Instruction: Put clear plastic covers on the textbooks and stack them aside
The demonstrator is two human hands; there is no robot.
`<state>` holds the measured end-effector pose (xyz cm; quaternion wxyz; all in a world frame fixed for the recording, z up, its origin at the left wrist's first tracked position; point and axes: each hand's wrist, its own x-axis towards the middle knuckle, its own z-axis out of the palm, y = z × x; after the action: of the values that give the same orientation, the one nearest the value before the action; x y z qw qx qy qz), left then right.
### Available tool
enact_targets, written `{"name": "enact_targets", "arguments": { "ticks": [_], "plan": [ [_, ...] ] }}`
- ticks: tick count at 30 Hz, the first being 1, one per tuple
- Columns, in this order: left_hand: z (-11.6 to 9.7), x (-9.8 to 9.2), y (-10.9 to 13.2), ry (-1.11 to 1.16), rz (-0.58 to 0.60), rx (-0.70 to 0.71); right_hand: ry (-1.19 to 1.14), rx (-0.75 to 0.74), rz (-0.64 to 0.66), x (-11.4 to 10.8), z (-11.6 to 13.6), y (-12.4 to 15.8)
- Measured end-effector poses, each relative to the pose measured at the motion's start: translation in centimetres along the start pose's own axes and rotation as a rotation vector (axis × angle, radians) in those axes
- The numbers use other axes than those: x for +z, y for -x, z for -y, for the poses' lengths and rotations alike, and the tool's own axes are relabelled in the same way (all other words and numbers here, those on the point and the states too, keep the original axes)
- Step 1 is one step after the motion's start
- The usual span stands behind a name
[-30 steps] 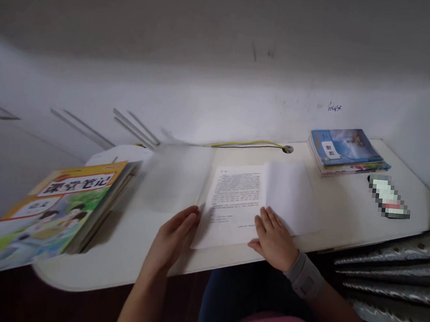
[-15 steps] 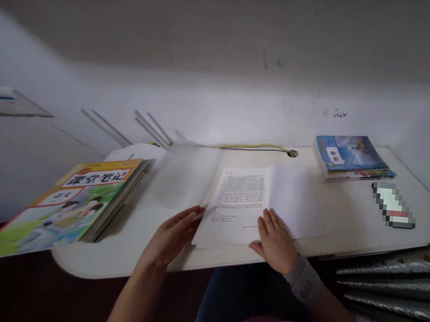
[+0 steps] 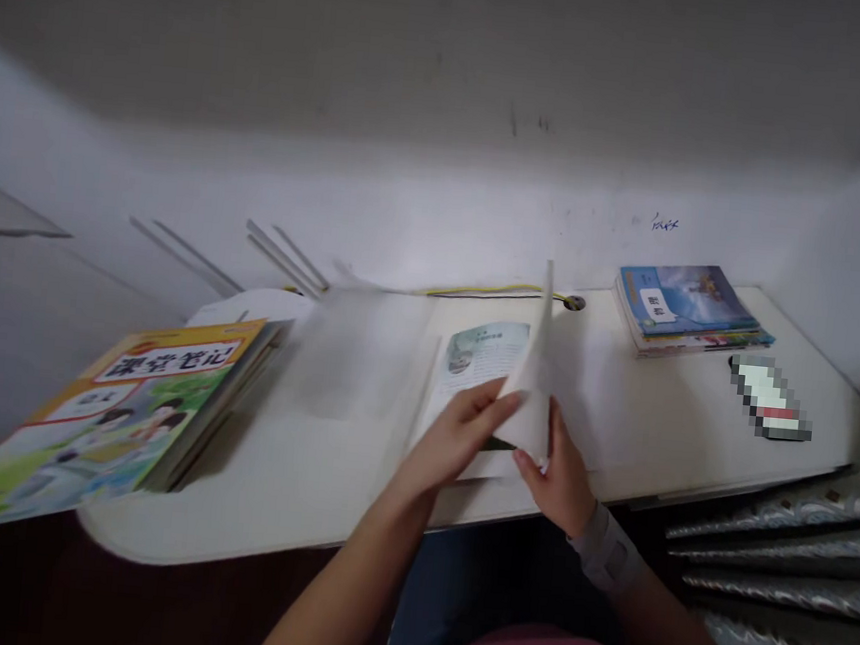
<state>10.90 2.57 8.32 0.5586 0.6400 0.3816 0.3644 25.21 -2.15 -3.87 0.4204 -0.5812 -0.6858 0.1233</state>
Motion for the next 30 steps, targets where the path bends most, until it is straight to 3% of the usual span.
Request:
{"name": "enact_targets", "arguments": {
  "ticks": [2, 4, 7, 9, 11, 14, 17, 19, 22, 24, 30],
  "plan": [
    [0.5, 1.7, -0.6, -0.091, 0.095, 0.095, -0.057, 0.065, -0.091, -0.7, -0.8, 0.1],
    [2.0, 2.4, -0.6, -0.217, 0.091, 0.188, -0.079, 0.105, -0.152, -1.2, -1.9, 0.2],
    [5.3, 1.6, 0.0, -0.538, -0.144, 0.241, -0.077, 0.186, -0.232, -1.4, -3.1, 0.4],
    [7.7, 0.2, 0.9, -0.672, -0.327, 0.183, -0.102, 0.235, -0.255, -1.5, -3.5, 0.5],
    [9.6, -1.3, 2.0, -0.667, -0.425, 0.072, -0.15, 0.266, -0.27, -1.9, -3.8, 0.6],
    [11.4, -2.9, 3.5, -0.536, -0.432, -0.083, -0.129, 0.282, -0.432, -3.8, -4.0, 0.8],
    [11.6, -3.2, 4.0, -0.367, -0.427, -0.147, 0.063, 0.234, -0.645, -6.4, -3.7, 0.8],
    [11.1, -2.9, 3.5, -0.171, -0.427, -0.172, 0.132, 0.131, -0.548, -7.3, -2.8, 0.7],
    [9.8, -1.8, 2.1, 0.267, -0.323, -0.204, 0.123, -0.084, -0.139, -6.7, -0.8, 0.1],
    [8.8, -0.9, 1.1, 0.523, -0.238, -0.226, 0.13, -0.185, 0.054, -5.6, 0.4, -0.3],
    [7.6, 2.6, -1.0, 0.803, -0.238, -0.242, 0.113, -0.174, 0.153, -4.0, 1.1, -0.4]
  ]
}}
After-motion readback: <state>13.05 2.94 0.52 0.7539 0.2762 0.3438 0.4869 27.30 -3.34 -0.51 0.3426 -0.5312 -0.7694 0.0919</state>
